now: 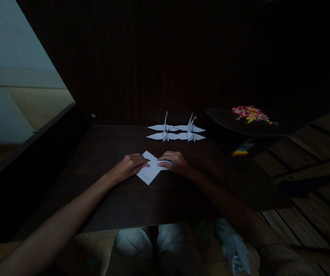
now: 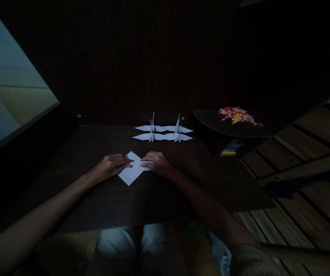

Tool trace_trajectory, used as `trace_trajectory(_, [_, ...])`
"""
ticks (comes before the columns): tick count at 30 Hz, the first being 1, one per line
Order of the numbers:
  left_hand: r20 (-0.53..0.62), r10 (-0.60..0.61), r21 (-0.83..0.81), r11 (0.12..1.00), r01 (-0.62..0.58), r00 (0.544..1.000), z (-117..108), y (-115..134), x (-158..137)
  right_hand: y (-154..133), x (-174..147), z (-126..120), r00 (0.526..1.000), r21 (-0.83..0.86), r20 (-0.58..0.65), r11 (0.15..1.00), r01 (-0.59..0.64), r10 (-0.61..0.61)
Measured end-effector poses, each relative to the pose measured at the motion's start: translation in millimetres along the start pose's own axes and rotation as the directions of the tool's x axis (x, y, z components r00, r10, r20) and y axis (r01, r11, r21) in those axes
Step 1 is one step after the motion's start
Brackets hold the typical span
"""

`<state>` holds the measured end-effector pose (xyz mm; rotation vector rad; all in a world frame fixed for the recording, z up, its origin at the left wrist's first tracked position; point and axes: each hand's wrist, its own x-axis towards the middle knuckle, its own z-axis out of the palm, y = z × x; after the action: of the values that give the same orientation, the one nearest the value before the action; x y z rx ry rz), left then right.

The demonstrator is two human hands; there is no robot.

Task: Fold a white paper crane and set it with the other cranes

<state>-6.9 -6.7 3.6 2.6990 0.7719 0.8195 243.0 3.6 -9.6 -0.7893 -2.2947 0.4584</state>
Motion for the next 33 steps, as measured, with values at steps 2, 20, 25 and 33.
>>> trace_trajectory(2, [0.009,-0.007,-0.010,1.000,0.007,1.000,-0.4,0.7,0.6,0.4,0.0,0.2,1.000,0.010,-0.009,1.000,-0.005,0.005])
trace_trajectory(20, [-0.068,-0.235,-0.169,0.961,0.221,0.970,5.4,5.0,6.1,-1.1,2.7,-0.3,0.999,0.023,0.003,0.998,-0.051,0.051])
trace_trajectory(25, [-0.052,-0.294,-0.201,0.939,0.279,0.954,5.3,5.0,7.7,0.4,2.6,1.1,0.998,0.013,-0.003,0.998,-0.059,0.059])
trace_trajectory(33, [-0.039,-0.308,-0.222,0.930,0.292,0.951,6.3,5.1,7.3,-1.4,3.1,0.4,0.999,-0.011,-0.003,0.999,-0.053,0.053])
